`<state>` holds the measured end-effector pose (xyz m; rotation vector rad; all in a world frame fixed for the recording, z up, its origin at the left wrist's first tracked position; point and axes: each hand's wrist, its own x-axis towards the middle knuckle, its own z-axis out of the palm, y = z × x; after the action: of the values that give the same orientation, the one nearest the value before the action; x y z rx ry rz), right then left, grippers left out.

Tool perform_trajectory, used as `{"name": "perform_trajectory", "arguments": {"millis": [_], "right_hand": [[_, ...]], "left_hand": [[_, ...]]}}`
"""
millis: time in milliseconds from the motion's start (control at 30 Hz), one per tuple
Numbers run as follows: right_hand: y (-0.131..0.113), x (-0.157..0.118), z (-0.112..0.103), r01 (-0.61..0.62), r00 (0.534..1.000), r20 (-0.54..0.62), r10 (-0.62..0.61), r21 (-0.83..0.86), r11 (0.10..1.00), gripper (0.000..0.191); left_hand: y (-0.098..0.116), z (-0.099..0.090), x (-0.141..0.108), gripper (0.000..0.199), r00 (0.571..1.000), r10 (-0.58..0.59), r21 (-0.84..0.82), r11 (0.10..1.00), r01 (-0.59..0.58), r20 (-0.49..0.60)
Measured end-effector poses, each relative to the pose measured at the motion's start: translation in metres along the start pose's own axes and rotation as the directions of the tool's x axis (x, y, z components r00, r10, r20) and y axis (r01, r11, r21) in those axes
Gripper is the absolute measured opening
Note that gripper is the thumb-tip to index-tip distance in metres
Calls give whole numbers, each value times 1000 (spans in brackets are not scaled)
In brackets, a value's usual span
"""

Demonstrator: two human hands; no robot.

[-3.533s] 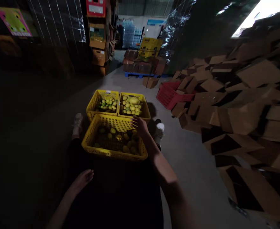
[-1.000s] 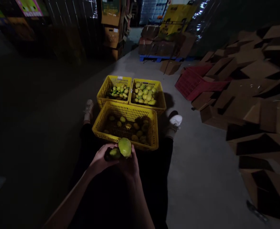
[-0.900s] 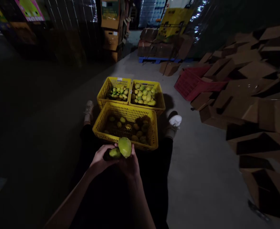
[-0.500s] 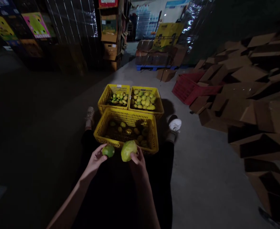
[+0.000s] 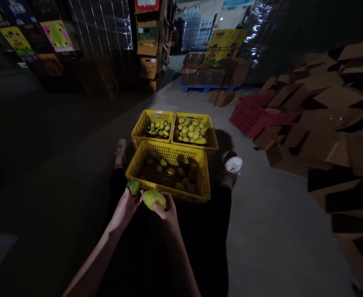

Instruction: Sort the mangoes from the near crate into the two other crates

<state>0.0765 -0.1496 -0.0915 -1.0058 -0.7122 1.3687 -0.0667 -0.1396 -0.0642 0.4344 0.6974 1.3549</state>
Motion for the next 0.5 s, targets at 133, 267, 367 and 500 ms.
{"name": "perform_trajectory", "arguments": {"millis": [133,267,367,500], "right_hand": [[-6,-3,8,36,999,-13,-38,-115,993,40],[-13,-4,11,39,999,-19,-43,-166,985,43],[-16,-1,11,56,998,-11,-60,-227,972,48],[-21,2,10,133,990,-13,-142,-265,955,49]], "left_hand": [[-5,-2,1,39,999,40,105,994,-39,-10],[-5,-5,-1,34,993,103,335,935,-115,53],[-1,-5,-2,34,987,142,484,860,-163,79],[7,-2,-3,34,979,142,577,792,-200,143]]}}
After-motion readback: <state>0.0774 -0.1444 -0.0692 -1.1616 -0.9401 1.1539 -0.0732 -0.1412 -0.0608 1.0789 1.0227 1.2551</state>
